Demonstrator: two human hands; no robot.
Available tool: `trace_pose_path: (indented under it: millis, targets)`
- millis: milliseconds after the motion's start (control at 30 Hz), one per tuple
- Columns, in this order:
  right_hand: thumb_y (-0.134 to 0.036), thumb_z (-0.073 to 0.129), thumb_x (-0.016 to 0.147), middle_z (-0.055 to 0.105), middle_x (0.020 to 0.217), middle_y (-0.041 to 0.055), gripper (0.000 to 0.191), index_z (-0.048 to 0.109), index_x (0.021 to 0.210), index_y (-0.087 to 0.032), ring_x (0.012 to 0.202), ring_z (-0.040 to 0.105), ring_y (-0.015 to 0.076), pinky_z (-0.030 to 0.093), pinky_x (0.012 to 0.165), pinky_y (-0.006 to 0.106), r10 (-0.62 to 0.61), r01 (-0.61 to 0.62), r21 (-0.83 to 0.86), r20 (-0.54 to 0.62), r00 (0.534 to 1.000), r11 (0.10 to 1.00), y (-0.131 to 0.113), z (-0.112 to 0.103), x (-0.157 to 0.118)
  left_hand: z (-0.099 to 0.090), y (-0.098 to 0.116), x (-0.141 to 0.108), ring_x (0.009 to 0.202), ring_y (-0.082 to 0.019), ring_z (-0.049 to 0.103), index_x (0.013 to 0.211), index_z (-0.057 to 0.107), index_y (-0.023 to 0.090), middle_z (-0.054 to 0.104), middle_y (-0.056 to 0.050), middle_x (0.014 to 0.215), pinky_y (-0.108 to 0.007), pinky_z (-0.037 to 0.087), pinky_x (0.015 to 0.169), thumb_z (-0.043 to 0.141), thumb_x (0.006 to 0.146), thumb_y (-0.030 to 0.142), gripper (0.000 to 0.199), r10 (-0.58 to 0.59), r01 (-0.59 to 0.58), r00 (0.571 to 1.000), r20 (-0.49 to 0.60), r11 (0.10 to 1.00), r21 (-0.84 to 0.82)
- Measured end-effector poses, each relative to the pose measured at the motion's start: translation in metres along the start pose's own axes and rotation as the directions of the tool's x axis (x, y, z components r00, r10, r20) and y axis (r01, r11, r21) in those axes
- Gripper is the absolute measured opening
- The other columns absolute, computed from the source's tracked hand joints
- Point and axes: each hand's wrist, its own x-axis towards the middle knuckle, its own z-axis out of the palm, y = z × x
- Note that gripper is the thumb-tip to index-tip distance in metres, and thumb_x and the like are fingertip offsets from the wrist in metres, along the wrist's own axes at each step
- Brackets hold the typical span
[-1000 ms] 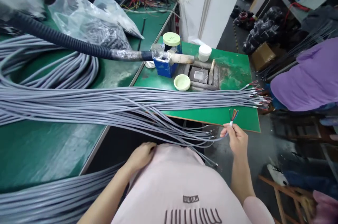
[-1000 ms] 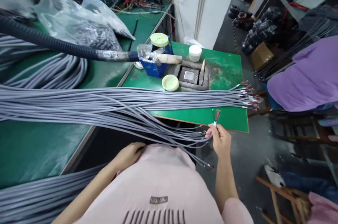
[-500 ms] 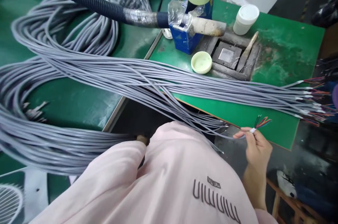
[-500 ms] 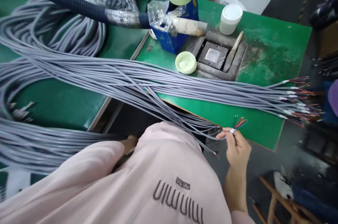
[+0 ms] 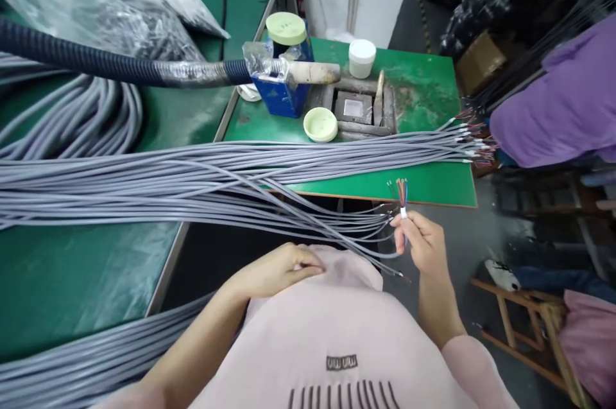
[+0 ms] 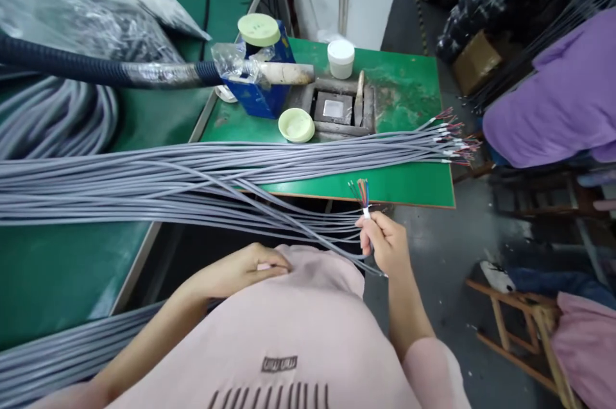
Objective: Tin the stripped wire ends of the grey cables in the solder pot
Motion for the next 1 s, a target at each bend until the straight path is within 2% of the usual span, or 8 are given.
trace_pose_path:
  millis: [67, 133, 167, 367, 467, 567, 767, 1000]
  targets:
    - [-0.040, 0.053, 0.092, 0.055, 0.050, -0.0048, 0.026, 0.065, 0.084, -0.019, 0.040, 0.051, 0.0087, 0.040, 0.043, 0.022, -0.029, 0.029, -0.021, -0.016, 0.999, 0.999, -0.007, 0.010, -0.011, 0.005, 0.038, 0.013, 0.087, -0.020, 0.068, 0.095, 0.075, 0.020, 0.074, -0.006, 0.094, -0.030, 0.051, 0.083, 0.067, 0.083, 0.034, 0.020, 0.243, -0.251, 0.967, -0.077, 0.962, -0.111]
    - [-0.040, 0.053, 0.092, 0.056, 0.051, -0.0048, 0.025, 0.065, 0.083, -0.019, 0.040, 0.052, 0.0084, 0.040, 0.042, 0.021, -0.043, 0.042, -0.041, -0.028, 0.999, 0.998, -0.014, 0.020, -0.019, 0.012, 0.063, 0.034, 0.086, -0.019, 0.067, 0.096, 0.074, 0.018, 0.074, -0.008, 0.093, -0.029, 0.051, 0.083, 0.072, 0.079, 0.033, 0.023, 0.297, -0.393, 0.884, -0.361, 0.890, -0.229]
    - [-0.040, 0.054, 0.092, 0.057, 0.052, -0.0047, 0.025, 0.064, 0.082, -0.019, 0.040, 0.053, 0.0085, 0.040, 0.042, 0.021, -0.043, 0.041, -0.050, -0.027, 0.999, 0.998, -0.017, 0.025, -0.022, 0.016, 0.071, 0.045, 0.087, -0.019, 0.067, 0.102, 0.073, 0.018, 0.074, -0.008, 0.094, -0.030, 0.051, 0.083, 0.073, 0.078, 0.034, 0.029, 0.306, -0.439, 0.872, -0.383, 0.836, -0.331]
    - [-0.039, 0.052, 0.093, 0.061, 0.055, -0.0031, 0.032, 0.060, 0.069, -0.019, 0.045, 0.057, 0.0095, 0.045, 0.049, 0.022, -0.047, 0.052, -0.150, 0.036, 0.998, 0.987, -0.034, 0.044, -0.023, 0.027, 0.084, 0.077, 0.080, -0.016, 0.064, 0.078, 0.075, 0.014, 0.070, -0.009, 0.096, -0.032, 0.051, 0.080, 0.076, 0.075, 0.038, 0.024, 0.446, -0.423, 0.884, -0.141, 0.630, -0.651]
    - [-0.036, 0.053, 0.093, 0.067, 0.066, -0.0006, 0.028, 0.066, 0.074, -0.019, 0.061, 0.063, 0.0119, 0.047, 0.061, 0.023, -0.102, 0.124, -0.371, 0.078, 0.992, 0.920, -0.048, 0.038, -0.017, 0.019, 0.084, 0.077, 0.085, -0.018, 0.064, 0.070, 0.074, 0.014, 0.070, -0.009, 0.094, -0.032, 0.049, 0.084, 0.076, 0.076, 0.037, 0.024, 0.436, -0.435, 0.884, -0.169, 0.634, -0.639]
    - [-0.033, 0.060, 0.089, 0.067, 0.074, -0.0002, 0.018, 0.067, 0.078, -0.021, 0.071, 0.062, 0.0130, 0.045, 0.068, 0.025, -0.258, 0.195, -0.548, -0.039, 0.965, 0.813, -0.065, 0.029, -0.005, 0.010, 0.084, 0.079, 0.086, -0.017, 0.063, 0.073, 0.075, 0.015, 0.071, -0.007, 0.089, -0.030, 0.048, 0.083, 0.076, 0.075, 0.035, 0.020, 0.387, -0.425, 0.901, -0.199, 0.685, -0.591]
    - [-0.028, 0.065, 0.085, 0.062, 0.076, 0.0008, 0.008, 0.063, 0.082, -0.021, 0.075, 0.057, 0.0153, 0.044, 0.071, 0.029, -0.479, 0.339, -0.654, -0.042, 0.877, 0.676, -0.084, 0.039, 0.032, 0.006, 0.078, 0.087, 0.074, -0.014, 0.060, 0.070, 0.073, 0.015, 0.067, -0.004, 0.076, -0.026, 0.046, 0.073, 0.074, 0.078, 0.035, 0.022, 0.425, -0.496, 0.868, -0.255, 0.728, -0.473]
    - [-0.024, 0.062, 0.087, 0.062, 0.073, -0.0011, 0.011, 0.063, 0.076, -0.021, 0.070, 0.057, 0.0125, 0.042, 0.066, 0.027, -0.433, 0.340, -0.515, -0.068, 0.899, 0.787, -0.065, 0.044, 0.044, 0.010, 0.074, 0.093, 0.083, -0.017, 0.064, 0.076, 0.075, 0.016, 0.071, -0.007, 0.087, -0.028, 0.048, 0.079, 0.073, 0.079, 0.033, 0.017, 0.436, -0.536, 0.843, -0.315, 0.728, -0.427]
